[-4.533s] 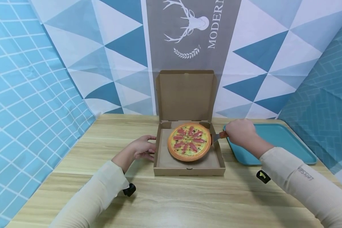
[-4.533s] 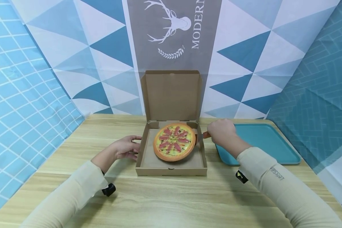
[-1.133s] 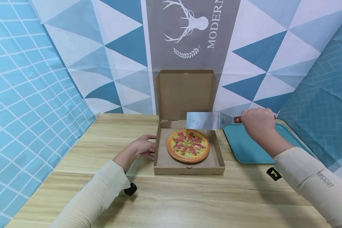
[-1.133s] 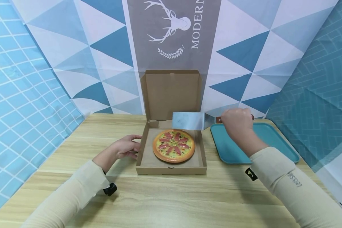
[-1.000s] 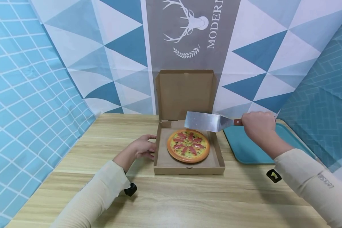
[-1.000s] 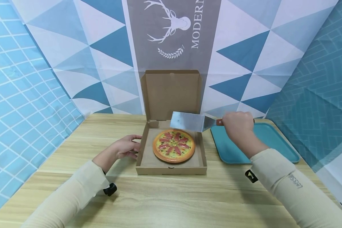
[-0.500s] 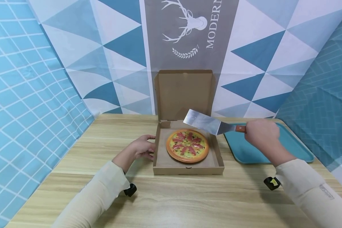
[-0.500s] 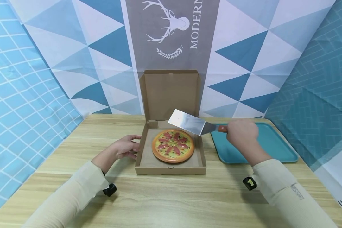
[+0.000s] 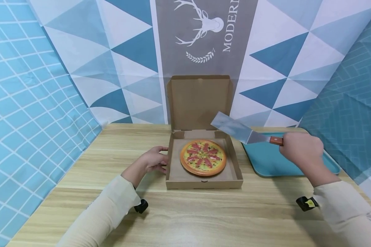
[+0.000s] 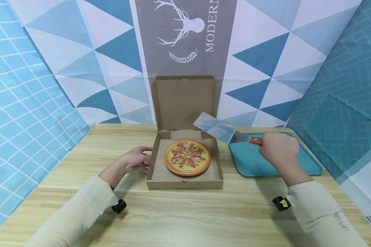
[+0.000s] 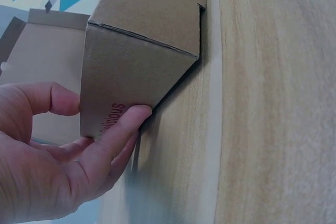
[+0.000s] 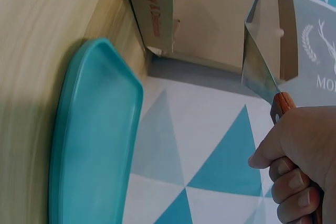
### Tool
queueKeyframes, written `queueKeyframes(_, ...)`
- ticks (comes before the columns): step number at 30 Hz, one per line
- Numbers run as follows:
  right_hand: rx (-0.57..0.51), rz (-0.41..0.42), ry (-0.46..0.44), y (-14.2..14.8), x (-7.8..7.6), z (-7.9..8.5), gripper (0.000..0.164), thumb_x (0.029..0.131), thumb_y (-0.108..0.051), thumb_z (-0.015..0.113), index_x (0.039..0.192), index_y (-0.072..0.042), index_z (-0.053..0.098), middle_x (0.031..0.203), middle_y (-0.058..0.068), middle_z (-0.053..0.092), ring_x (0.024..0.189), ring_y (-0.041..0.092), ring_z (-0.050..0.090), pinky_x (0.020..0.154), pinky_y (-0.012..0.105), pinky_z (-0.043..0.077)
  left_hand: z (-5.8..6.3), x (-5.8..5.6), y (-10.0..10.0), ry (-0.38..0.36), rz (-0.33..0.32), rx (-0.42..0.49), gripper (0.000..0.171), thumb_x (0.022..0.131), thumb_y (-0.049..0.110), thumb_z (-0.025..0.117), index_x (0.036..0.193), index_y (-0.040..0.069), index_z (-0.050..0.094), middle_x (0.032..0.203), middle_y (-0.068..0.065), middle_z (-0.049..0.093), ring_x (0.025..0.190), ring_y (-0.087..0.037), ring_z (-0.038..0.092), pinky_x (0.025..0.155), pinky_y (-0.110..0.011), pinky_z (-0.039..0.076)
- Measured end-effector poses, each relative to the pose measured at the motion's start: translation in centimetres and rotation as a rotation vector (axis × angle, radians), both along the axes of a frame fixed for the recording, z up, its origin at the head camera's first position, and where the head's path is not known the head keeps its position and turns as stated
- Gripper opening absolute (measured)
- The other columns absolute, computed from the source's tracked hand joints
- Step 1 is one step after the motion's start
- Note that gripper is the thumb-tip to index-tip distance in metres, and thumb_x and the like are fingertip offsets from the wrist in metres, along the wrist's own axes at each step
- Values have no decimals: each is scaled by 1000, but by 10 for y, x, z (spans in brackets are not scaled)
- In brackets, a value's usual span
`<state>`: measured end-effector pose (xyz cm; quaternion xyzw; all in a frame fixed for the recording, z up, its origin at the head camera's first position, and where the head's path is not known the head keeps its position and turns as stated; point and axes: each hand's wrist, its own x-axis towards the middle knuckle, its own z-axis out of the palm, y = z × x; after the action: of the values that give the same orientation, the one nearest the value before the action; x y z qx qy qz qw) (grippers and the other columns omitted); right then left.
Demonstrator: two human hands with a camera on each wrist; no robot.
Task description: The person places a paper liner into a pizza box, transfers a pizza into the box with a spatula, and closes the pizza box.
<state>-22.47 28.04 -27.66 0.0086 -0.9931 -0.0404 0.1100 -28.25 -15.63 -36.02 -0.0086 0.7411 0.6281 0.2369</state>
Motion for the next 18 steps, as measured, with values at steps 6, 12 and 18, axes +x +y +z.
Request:
queueKeyframes(6, -23, -37, -43, 18, 4, -1, 20, 77, -16, 54, 58, -13, 53, 51, 5, 44, 44, 24, 39, 36, 37, 30, -1, 1, 0, 0, -3, 5, 63, 78, -4, 49, 135, 5, 25, 81, -15, 57, 60, -17, 50, 61, -41, 51)
queueKeyframes(12, -42, -85, -98, 34, 8, -2, 16, 79, -19, 53, 65, -11, 55, 53, 7, 44, 46, 24, 40, 38, 38, 32, -1, 2, -1, -1, -1, 8, 64, 78, -4, 50, 136, 5, 24, 93, -22, 58, 66, -19, 55, 60, -41, 51)
queueKeyframes(18, -61, -139, -144, 53, 12, -8, 20, 81, -17, 48, 62, -12, 55, 54, 7, 44, 47, 24, 40, 40, 38, 31, -1, 3, -1, 7, 8, -5, 63, 78, -3, 50, 135, 5, 25, 96, -24, 57, 66, -20, 55, 60, -41, 51)
